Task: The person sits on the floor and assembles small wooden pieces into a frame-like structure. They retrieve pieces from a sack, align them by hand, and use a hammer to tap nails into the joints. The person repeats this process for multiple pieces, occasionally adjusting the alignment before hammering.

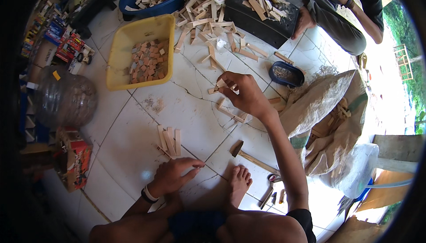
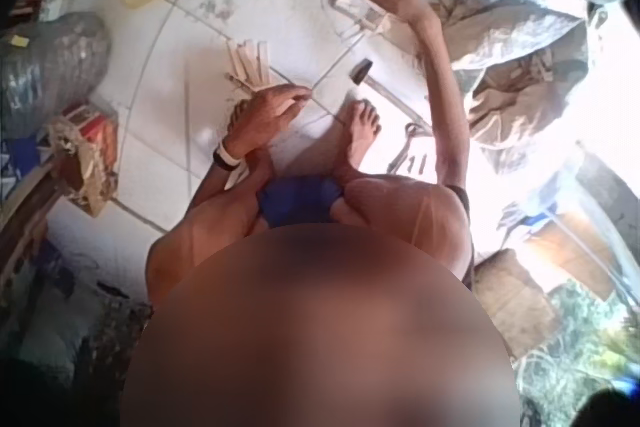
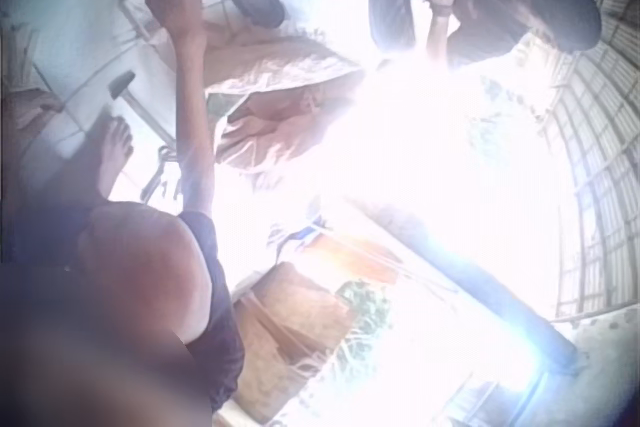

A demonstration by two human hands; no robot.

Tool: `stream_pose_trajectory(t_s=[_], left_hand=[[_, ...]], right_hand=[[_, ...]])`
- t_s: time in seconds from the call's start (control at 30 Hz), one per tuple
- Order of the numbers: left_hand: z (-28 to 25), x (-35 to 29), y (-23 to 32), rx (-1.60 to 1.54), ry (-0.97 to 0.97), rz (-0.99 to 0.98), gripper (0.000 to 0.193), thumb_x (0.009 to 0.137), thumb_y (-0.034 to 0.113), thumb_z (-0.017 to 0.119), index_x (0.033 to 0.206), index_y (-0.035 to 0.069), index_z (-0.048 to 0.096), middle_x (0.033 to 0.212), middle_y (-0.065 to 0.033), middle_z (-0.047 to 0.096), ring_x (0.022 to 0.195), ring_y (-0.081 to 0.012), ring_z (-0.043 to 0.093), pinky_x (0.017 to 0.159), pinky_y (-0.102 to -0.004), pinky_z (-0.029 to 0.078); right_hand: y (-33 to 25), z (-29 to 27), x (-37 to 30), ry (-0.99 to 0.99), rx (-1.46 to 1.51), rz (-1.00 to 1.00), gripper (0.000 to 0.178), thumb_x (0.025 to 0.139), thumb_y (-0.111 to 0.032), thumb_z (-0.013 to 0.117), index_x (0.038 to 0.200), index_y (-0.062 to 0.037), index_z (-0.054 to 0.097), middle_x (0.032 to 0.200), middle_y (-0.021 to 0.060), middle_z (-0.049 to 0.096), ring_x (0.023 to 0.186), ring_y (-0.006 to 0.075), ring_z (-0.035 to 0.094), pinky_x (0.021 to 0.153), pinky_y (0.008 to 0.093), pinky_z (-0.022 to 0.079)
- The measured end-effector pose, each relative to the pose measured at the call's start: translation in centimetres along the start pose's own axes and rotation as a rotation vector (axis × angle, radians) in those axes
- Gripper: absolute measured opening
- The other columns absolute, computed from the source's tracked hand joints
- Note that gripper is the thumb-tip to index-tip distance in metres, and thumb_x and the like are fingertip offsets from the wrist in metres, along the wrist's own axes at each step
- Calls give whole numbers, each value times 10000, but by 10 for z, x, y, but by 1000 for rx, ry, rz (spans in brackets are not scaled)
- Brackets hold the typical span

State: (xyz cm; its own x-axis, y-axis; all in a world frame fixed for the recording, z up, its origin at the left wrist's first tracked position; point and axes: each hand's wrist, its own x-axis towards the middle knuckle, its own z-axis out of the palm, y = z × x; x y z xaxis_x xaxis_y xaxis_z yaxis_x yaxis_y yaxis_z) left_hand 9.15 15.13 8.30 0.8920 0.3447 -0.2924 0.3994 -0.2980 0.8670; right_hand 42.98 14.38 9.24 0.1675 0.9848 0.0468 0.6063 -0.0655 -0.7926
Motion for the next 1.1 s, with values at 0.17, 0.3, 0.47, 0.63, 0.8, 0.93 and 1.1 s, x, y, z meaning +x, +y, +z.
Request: stream_pose_trajectory(t_s=[0.17, 0.3, 0.47, 0.63, 0.8, 0.93, 1.1], left_hand=[[6, -12, -12, 224, -190, -28, 308, 1047, 321, 652, 1271, 120, 719, 1178, -108, 775, 1046, -332, 737, 942, -447, 555], [3, -14, -27, 208, -169, -5, 315, 1038, 318, 661, 1274, 118, 721, 1161, -112, 779, 1018, -319, 741, 918, -440, 551], [-9, -24, -39, -23, -8, -204, 276, 1021, 270, 675, 1230, 104, 748, 1106, -101, 787, 934, -293, 737, 900, -420, 522], [-15, -30, -38, -140, 37, -329, 244, 1011, 224, 689, 1201, 86, 756, 1053, -100, 774, 894, -284, 685, 905, -410, 502], [-14, -35, -37, -51, 73, -178, 258, 1004, 167, 701, 1237, 62, 737, 1023, -112, 752, 896, -270, 661, 879, -389, 524], [-11, -38, -35, -66, 110, -152, 253, 1023, 257, 674, 1198, 89, 747, 1043, -104, 774, 907, -302, 707, 911, -426, 496], [-5, -32, -26, -219, 108, -215, 285, 1040, 287, 671, 1216, 74, 740, 1109, -105, 790, 1001, -250, 761, 958, -362, 538]], right_hand=[[47, -13, 23, -43, 155, 111, 225, 990, 33, 644, 1213, 29, 621, 898, 191, 761, 784, 297, 761, 721, 396, 613], [120, -18, 73, 315, -328, 191, 292, 980, -41, 613, 1264, 7, 569, 933, 229, 756, 841, 353, 780, 730, 473, 607], [183, -17, 125, 334, -655, 445, 426, 934, -333, 773, 1218, -27, 688, 1028, 276, 772, 1007, 459, 753, 841, 562, 588], [198, -14, 147, 348, -642, 658, 501, 856, -467, 827, 1147, -61, 792, 1127, 241, 781, 1036, 418, 762, 898, 506, 605], [185, -23, 128, 444, -493, 528, 466, 850, -473, 833, 1091, -74, 811, 1039, 233, 793, 990, 417, 769, 873, 503, 599], [135, -23, 91, 388, -210, 267, 434, 933, -440, 808, 877, -10, 794, 794, 218, 757, 719, 381, 748, 688, 457, 565], [35, 17, 17, 8, 97, 179, 309, 1016, -313, 776, 952, -11, 763, 706, 85, 680, 634, 157, 589, 617, 362, 495]])
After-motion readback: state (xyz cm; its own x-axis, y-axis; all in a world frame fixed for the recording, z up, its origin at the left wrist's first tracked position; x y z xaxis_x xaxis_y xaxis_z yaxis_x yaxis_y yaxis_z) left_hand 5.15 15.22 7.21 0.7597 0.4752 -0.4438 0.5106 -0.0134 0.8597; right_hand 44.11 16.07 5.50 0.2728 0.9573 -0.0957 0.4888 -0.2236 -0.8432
